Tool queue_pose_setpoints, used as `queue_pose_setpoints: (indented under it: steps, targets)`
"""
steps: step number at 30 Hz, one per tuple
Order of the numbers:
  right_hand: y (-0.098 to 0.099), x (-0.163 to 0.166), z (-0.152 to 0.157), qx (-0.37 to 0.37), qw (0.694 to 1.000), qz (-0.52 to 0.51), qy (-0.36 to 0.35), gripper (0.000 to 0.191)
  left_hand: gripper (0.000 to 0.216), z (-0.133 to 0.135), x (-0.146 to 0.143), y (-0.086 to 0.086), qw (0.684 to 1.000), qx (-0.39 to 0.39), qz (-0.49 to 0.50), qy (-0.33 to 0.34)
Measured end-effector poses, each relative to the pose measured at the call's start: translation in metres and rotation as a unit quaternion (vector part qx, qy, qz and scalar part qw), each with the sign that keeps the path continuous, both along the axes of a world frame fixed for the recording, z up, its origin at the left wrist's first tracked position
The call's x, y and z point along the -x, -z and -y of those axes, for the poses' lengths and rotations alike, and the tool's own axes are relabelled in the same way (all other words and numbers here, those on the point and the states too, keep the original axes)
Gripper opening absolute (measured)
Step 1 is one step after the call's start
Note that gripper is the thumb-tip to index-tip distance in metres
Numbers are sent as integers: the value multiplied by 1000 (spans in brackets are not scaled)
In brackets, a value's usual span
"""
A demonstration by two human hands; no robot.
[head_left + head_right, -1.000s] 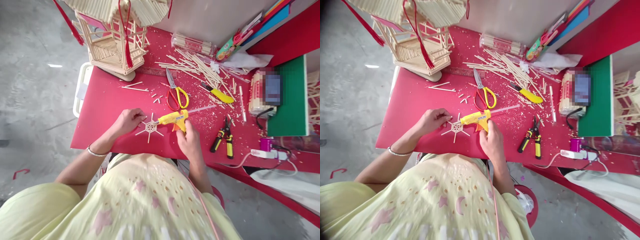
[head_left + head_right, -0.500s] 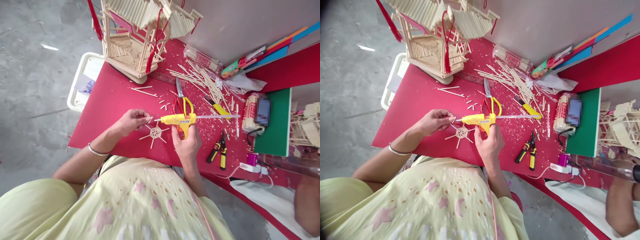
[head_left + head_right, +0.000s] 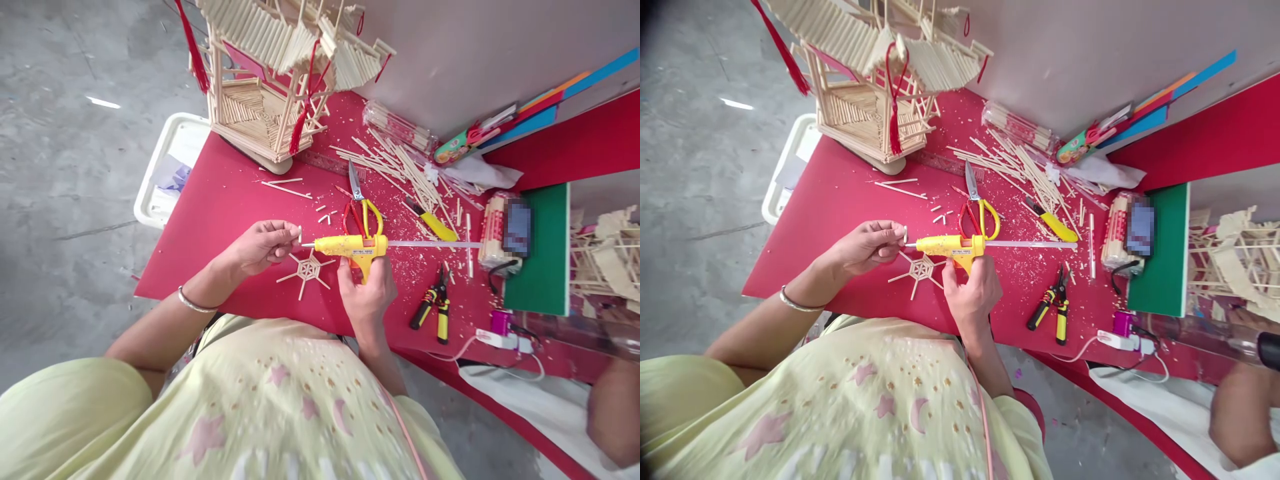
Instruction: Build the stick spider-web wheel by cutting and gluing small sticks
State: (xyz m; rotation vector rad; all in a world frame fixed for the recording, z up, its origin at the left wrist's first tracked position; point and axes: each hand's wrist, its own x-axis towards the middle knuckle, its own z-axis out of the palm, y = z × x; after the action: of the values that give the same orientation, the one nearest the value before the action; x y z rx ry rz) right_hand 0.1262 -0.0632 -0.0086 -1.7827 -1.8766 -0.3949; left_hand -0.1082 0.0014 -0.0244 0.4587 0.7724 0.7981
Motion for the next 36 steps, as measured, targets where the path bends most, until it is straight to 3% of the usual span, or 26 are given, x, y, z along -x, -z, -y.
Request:
queue_pose_setpoints:
  steps: [8,14,23,36]
  targets:
    - [0,4,-2,-32,999,-6,2,26,17,-2,-3,0,991,83,104,-15]
    - [0,10,-3,-36,998,-43,0,30,15,-2,-6,-1,986,115,120,-15]
    - [4,4,-4,6,994,-107,18,30,20,-1,-7,-4,993,67,100,3]
    - [7,3,-2,-26,999,-35,8,30,24,0,-9,1,996,57,68,-8]
